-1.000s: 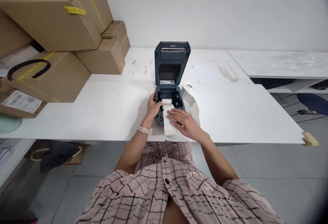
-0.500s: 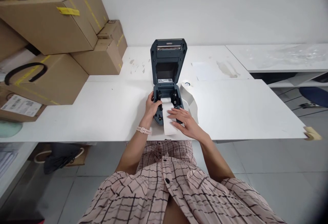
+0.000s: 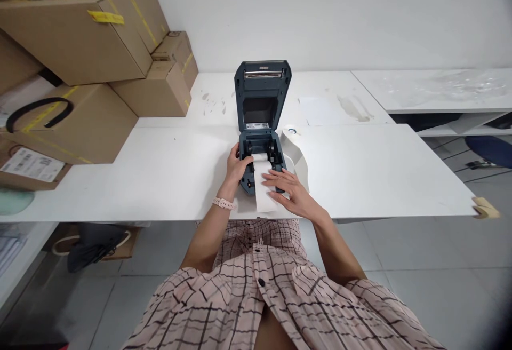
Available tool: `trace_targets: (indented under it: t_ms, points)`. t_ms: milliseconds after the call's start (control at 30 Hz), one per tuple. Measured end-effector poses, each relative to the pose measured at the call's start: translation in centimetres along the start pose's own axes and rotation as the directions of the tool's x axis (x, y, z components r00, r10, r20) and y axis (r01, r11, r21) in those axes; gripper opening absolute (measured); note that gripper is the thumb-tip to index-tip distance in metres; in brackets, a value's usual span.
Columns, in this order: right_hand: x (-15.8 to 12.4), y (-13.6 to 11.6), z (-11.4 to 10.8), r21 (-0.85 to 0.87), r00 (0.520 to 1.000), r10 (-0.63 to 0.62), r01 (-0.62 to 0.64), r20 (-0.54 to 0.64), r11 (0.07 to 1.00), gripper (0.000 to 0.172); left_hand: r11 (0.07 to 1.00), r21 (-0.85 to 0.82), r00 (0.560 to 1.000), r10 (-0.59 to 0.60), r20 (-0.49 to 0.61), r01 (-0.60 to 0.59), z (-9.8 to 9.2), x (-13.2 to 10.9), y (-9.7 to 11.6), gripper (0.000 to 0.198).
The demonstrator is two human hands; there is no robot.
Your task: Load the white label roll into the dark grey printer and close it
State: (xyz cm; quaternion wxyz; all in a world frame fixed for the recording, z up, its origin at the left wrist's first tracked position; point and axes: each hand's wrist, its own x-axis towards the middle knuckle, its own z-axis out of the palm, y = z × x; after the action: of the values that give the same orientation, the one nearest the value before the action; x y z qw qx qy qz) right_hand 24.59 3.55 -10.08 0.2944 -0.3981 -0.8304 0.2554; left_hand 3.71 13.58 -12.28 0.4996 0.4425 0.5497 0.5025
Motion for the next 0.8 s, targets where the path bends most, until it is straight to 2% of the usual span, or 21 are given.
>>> trace_targets:
  t_ms: [333,533,600,667,733,800]
  points:
    - [-0.2,0.5,0.3,0.008,1.0,-0.006,0.006,-0.006,1.0,0.034,1.0,-0.014,0.999,0.026,0.024,-0.025,-0.2,0.2,-0.7,0.076]
    - [-0.3,0.4,0.5,0.031,1.0,0.007,-0.007,0.005,0.999,0.033,1.0,-0.028,1.0,0.007,0.022,-0.007,-0.2,0.1,-0.2,0.076]
    - [-0.4,-0.1,-0.3,0.073,1.0,0.005,-0.006,0.022,0.997,0.033,0.999,-0.027,0.999,-0.02,0.033,0.021,-0.2,-1.0,0.1,0.074]
    - [-0.1,-0.5,-1.8,0.142,1.0,-0.008,0.009,-0.01,0.99,0.034,0.998,-0.026,0.996,-0.056,0.069,0.058,-0.4,-3.0,0.0,0.074]
    - [1.4,-0.5,-3.9,0.183,0.99,0.01,0.016,-0.139,0.983,0.039,0.996,-0.046,0.992,-0.067,0.108,0.072,-0.6,-5.5,-0.4,0.083]
    - [4.4,0.4,-6.3,0.182,0.954,0.057,-0.003,-0.294,0.983,0.048,0.995,-0.045,0.988,-0.087,0.126,0.094,-0.9,-7.8,-1.0,0.095]
